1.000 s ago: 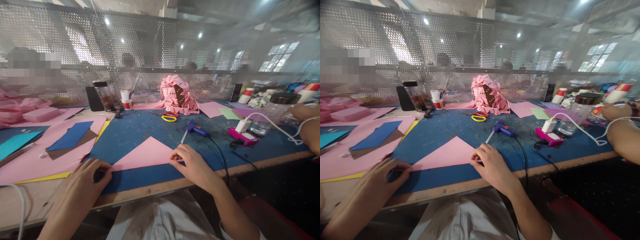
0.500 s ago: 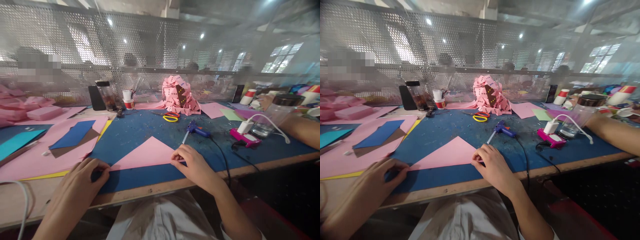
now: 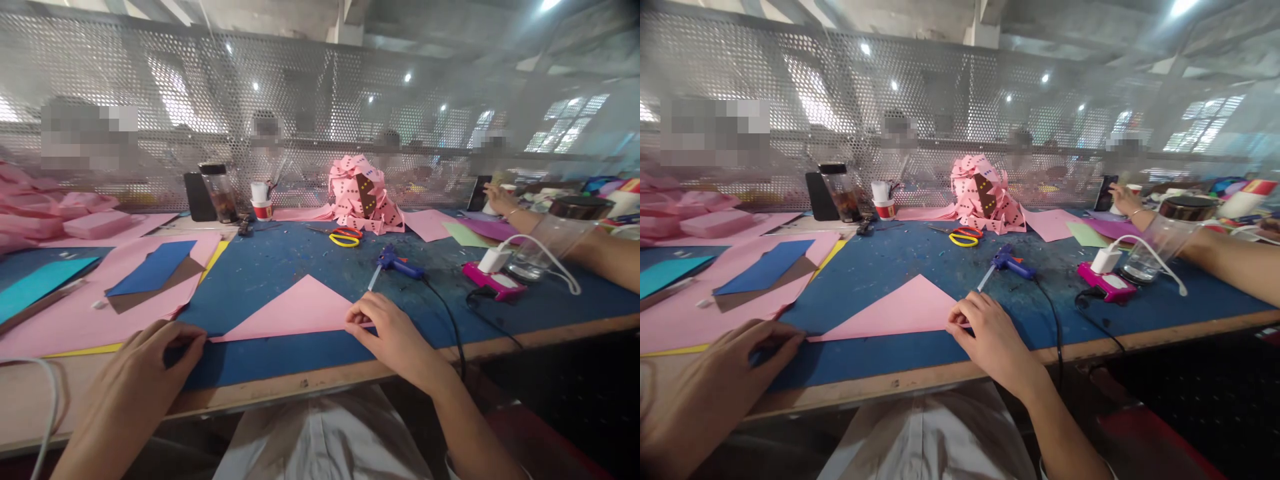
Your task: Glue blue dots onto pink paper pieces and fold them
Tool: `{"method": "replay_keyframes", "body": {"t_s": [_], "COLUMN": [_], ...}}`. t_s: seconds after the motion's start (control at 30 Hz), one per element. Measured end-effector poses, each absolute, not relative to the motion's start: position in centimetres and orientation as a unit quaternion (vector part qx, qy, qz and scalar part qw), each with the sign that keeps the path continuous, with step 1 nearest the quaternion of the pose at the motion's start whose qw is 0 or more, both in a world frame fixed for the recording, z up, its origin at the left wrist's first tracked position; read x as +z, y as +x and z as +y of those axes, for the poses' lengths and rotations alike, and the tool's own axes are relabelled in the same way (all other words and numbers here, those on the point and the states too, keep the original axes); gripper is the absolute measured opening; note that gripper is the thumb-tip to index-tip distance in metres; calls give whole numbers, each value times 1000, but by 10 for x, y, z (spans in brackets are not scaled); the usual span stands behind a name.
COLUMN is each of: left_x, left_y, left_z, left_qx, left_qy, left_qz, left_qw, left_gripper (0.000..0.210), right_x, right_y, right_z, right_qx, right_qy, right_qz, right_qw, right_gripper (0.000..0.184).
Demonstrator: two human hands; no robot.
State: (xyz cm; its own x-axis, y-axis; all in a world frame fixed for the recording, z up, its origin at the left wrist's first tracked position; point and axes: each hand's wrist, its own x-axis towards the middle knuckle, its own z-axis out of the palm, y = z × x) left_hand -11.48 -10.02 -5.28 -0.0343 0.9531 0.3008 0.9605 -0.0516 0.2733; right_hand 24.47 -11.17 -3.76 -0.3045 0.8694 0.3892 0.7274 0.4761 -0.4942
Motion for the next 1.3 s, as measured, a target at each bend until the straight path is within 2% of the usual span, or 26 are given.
{"method": "replay_keyframes", "body": {"t_s": [0.23,0.6,0.7,0.87,1.3], "left_x": [-48,-1,14,25,6], "left_y": [-100,-65,-54,-41,-44], "left_z": [-111,-93,-84,-66,-17], "left_qx": [-250,-284,-265,-232,-244], "left_qy": [-657,-754,-775,-797,-809], "left_qz": [-710,-571,-551,-542,-523], "left_qw": [-38,-156,-159,-131,-114], "left_gripper": [24,28,30,23,25], "right_x": [-36,-20,-15,-14,-4], "right_y": [244,233,232,230,220], "right_z": [-111,-99,-96,-91,-73], "right_qx": [111,31,23,29,31], "right_qy": [-503,-476,-454,-430,-378], "right_qz": [-802,-857,-871,-887,-918], "right_qw": [302,196,183,165,119], "right_gripper": [4,7,4,14,12]}}
